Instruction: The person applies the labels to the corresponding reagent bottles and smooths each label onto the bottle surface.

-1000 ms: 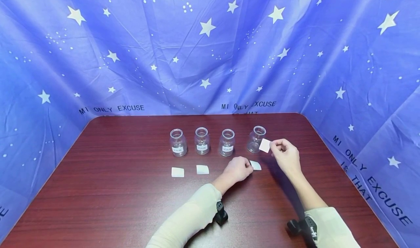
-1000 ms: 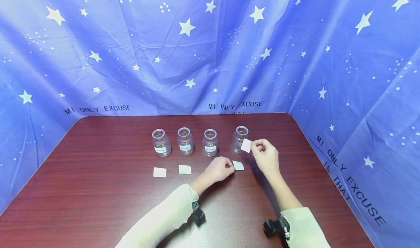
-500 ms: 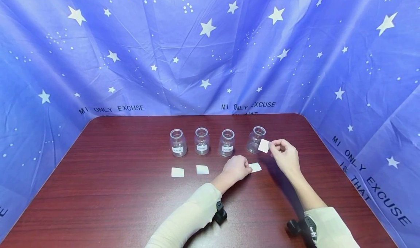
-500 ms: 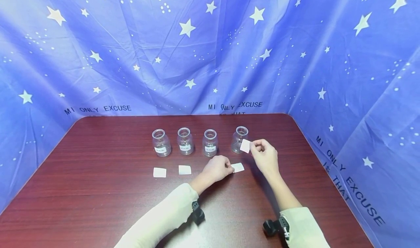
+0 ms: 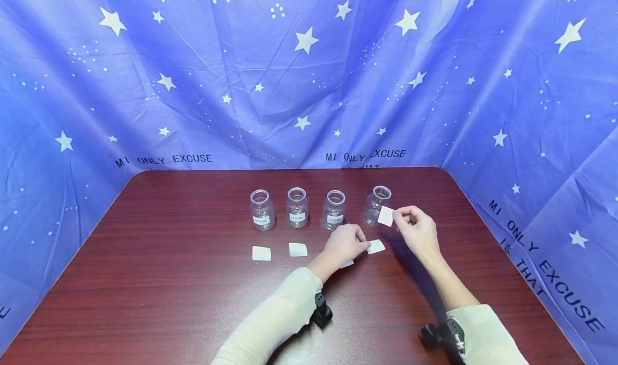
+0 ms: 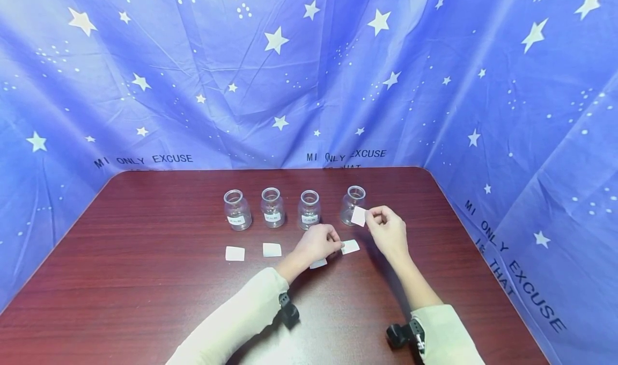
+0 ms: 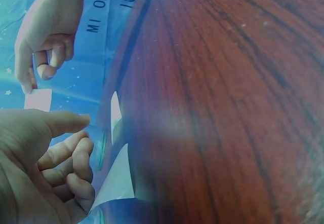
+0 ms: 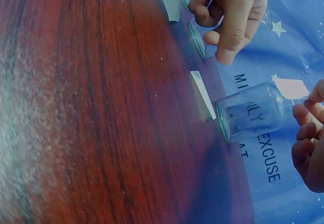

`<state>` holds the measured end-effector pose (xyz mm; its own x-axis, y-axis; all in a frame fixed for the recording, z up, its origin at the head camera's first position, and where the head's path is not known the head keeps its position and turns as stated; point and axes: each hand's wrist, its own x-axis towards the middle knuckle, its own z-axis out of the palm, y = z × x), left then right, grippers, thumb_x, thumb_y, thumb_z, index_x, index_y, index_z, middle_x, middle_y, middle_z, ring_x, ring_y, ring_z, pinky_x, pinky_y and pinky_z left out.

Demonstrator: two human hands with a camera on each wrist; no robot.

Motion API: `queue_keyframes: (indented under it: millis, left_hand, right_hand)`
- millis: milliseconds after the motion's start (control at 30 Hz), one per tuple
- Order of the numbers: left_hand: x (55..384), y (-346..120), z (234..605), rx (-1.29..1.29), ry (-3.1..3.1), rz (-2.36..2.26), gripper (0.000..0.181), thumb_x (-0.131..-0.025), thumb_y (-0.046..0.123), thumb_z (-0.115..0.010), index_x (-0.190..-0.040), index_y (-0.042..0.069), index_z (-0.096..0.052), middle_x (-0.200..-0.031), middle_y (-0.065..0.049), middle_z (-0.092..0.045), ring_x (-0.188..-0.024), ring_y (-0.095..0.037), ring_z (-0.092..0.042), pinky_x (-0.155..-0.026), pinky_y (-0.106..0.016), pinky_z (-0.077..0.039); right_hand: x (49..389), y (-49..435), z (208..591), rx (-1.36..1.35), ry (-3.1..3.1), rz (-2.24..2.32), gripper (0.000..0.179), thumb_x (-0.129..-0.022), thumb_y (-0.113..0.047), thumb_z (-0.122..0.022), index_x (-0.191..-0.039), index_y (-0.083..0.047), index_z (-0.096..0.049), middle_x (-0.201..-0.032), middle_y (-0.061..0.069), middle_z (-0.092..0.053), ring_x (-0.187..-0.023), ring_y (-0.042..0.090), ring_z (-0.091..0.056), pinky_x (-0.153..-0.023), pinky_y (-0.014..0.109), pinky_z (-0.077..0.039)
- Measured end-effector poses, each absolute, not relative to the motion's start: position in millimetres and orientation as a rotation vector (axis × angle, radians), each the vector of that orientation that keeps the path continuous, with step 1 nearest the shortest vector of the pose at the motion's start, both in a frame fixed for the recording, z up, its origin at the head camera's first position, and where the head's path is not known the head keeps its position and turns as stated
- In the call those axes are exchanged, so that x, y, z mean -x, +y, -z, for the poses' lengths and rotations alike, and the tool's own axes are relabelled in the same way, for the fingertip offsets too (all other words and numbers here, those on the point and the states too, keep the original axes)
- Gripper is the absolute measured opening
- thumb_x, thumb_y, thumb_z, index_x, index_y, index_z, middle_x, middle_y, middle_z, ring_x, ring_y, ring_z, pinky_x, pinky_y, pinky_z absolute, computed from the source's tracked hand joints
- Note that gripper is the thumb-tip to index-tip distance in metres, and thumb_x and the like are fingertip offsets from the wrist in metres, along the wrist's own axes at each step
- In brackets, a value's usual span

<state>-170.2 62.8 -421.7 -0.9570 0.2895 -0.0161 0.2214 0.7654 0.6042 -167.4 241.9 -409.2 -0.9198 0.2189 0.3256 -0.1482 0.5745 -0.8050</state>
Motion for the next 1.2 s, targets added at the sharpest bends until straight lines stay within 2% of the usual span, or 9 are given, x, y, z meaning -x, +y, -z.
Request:
queue_keyframes:
  millis: [133, 400, 700, 1000, 1200]
  left_hand:
    - [173, 61, 422, -0.439, 2.808, -1.109, 0.012, -0.080, 0.027, -0.070, -0.081, 0.016, -0.066, -0.067, 0.007, -0.060, -0.060, -0.003, -0.051, -0.057, -0.018, -0.041]
    - [177, 56, 415, -0.464, 2.657, -1.471, 0.013, -0.081, 0.018, -0.069, -0.092, 0.011, -0.065, -0.074, 0.001, -0.067, -0.062, -0.001, -0.053, -0.061, -0.015, -0.042]
    - [180, 55, 412, -0.491, 2.589, -1.734, 0.014, -0.083, 0.014, -0.067, -0.094, 0.006, -0.066, -0.079, -0.006, -0.068, -0.066, -0.001, -0.054, -0.063, -0.014, -0.043]
    - [182, 55, 413, -0.387, 2.444, -1.892, 0.012, -0.084, 0.011, -0.066, -0.093, 0.002, -0.067, -0.074, -0.007, -0.065, -0.056, -0.001, -0.051, -0.052, -0.013, -0.042]
    - [184, 54, 415, -0.376, 2.434, -1.899, 0.016, -0.086, 0.015, -0.064, -0.095, 0.002, -0.068, -0.075, -0.012, -0.067, -0.055, -0.005, -0.055, -0.053, -0.015, -0.044]
  right_hand:
    - [168, 240, 412, 0.034, -2.427, -1.276, 0.016, -0.087, -0.022, -0.061, -0.083, -0.006, -0.065, -0.060, 0.010, -0.063, -0.047, 0.002, -0.051, -0.049, 0.016, -0.039]
    - [167, 231, 418, -0.055, -2.401, -1.156, 0.007, -0.085, -0.015, -0.063, -0.081, -0.010, -0.066, -0.057, -0.002, -0.056, -0.049, 0.001, -0.043, -0.048, 0.015, -0.035]
    - [164, 221, 424, -0.244, -2.321, -0.933, 0.003, -0.082, -0.013, -0.065, -0.079, -0.011, -0.065, -0.057, -0.006, -0.054, -0.051, -0.002, -0.041, -0.048, 0.014, -0.032]
    - [165, 220, 430, -0.444, -2.177, -0.714, 0.003, -0.079, -0.015, -0.065, -0.080, -0.012, -0.064, -0.054, -0.010, -0.049, -0.051, -0.004, -0.039, -0.045, 0.017, -0.031]
    - [163, 219, 427, -0.530, -2.153, -0.717, 0.004, -0.076, -0.011, -0.066, -0.080, -0.012, -0.065, -0.054, -0.009, -0.049, -0.050, -0.001, -0.040, -0.045, 0.016, -0.032]
